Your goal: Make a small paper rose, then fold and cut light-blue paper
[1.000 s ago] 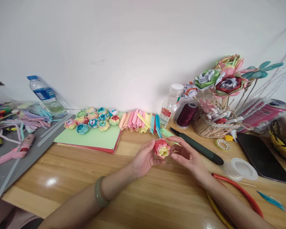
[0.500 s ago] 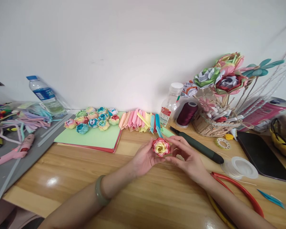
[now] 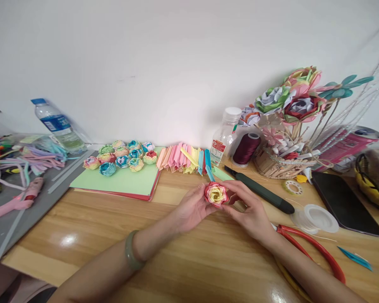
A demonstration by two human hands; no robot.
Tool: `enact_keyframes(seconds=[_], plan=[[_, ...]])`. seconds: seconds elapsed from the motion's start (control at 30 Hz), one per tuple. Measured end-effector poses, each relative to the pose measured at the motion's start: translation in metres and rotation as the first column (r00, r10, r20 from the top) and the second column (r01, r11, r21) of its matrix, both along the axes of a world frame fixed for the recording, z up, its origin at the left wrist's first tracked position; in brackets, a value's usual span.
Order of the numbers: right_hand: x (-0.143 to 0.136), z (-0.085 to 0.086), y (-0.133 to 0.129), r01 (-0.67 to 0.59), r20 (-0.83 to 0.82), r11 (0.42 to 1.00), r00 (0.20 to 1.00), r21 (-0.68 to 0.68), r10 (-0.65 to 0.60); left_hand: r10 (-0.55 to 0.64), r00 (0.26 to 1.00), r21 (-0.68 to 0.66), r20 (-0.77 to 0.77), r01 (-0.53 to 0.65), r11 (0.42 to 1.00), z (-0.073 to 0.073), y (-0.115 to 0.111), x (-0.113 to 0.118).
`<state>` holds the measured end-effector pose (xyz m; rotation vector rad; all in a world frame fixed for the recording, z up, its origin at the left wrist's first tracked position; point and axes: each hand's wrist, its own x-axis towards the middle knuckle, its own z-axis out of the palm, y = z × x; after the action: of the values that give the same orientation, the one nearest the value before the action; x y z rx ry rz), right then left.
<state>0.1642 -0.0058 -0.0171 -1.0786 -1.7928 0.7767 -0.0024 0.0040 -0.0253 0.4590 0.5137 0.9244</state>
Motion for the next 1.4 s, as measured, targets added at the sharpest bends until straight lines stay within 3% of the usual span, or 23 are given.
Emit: enact_keyframes(seconds=[0.17, 0.4, 0.53, 0.63, 0.73, 0.87, 0.93, 1.03, 1.2, 1.3, 1.4], plan=[[0.002, 0.000, 0.001, -0.014, -0.019, 1.000, 1.000, -0.015, 0.013, 0.004, 1.000, 0.085, 0.010, -0.005, 0.996, 0.000, -0.001, 0.000], [0.003, 0.000, 0.004, -0.052, -0.252, 0.976, 0.968, -0.211, -0.002, 0.010, 0.999, -0.005, -0.035, -0.010, 1.000, 0.002, 0.007, -0.005], [0.004, -0.003, 0.009, -0.075, -0.342, 0.962, 0.940, -0.263, -0.020, 0.071, 0.986, 0.233, -0.152, -0.034, 0.972, 0.007, 0.009, -0.009], [0.005, -0.005, 0.010, -0.078, -0.362, 0.955, 0.931, -0.286, -0.032, 0.137, 0.958, 0.450, -0.250, -0.010, 0.893, 0.009, 0.007, -0.008], [0.004, -0.007, 0.011, -0.103, -0.378, 0.949, 0.926, -0.298, -0.019, 0.185, 0.919, 0.529, -0.348, 0.030, 0.848, 0.009, 0.006, -0.004], [0.002, -0.009, 0.009, -0.192, -0.412, 0.933, 0.909, -0.305, 0.053, 0.336, 0.859, 0.624, -0.387, -0.025, 0.781, 0.007, 0.006, -0.001], [0.000, -0.009, 0.008, -0.261, -0.431, 0.913, 0.896, -0.315, 0.107, 0.441, 0.803, 0.719, -0.401, -0.022, 0.694, 0.007, 0.006, -0.001], [-0.003, -0.007, 0.006, -0.343, -0.450, 0.863, 0.879, -0.371, 0.157, 0.612, 0.686, 0.859, -0.395, 0.039, 0.511, 0.006, 0.005, -0.003], [-0.002, -0.003, 0.005, -0.303, -0.394, 0.851, 0.911, -0.429, 0.126, 0.769, 0.537, 0.936, -0.347, 0.253, 0.246, 0.004, 0.004, -0.006], [-0.002, -0.002, 0.007, -0.299, -0.369, 0.844, 0.920, -0.445, 0.131, 0.787, 0.523, 0.940, -0.327, 0.262, 0.217, 0.006, 0.004, -0.006], [-0.003, -0.001, 0.009, -0.309, -0.345, 0.834, 0.926, -0.458, 0.153, 0.762, 0.536, 0.932, -0.362, 0.205, 0.299, 0.009, 0.004, -0.005]])
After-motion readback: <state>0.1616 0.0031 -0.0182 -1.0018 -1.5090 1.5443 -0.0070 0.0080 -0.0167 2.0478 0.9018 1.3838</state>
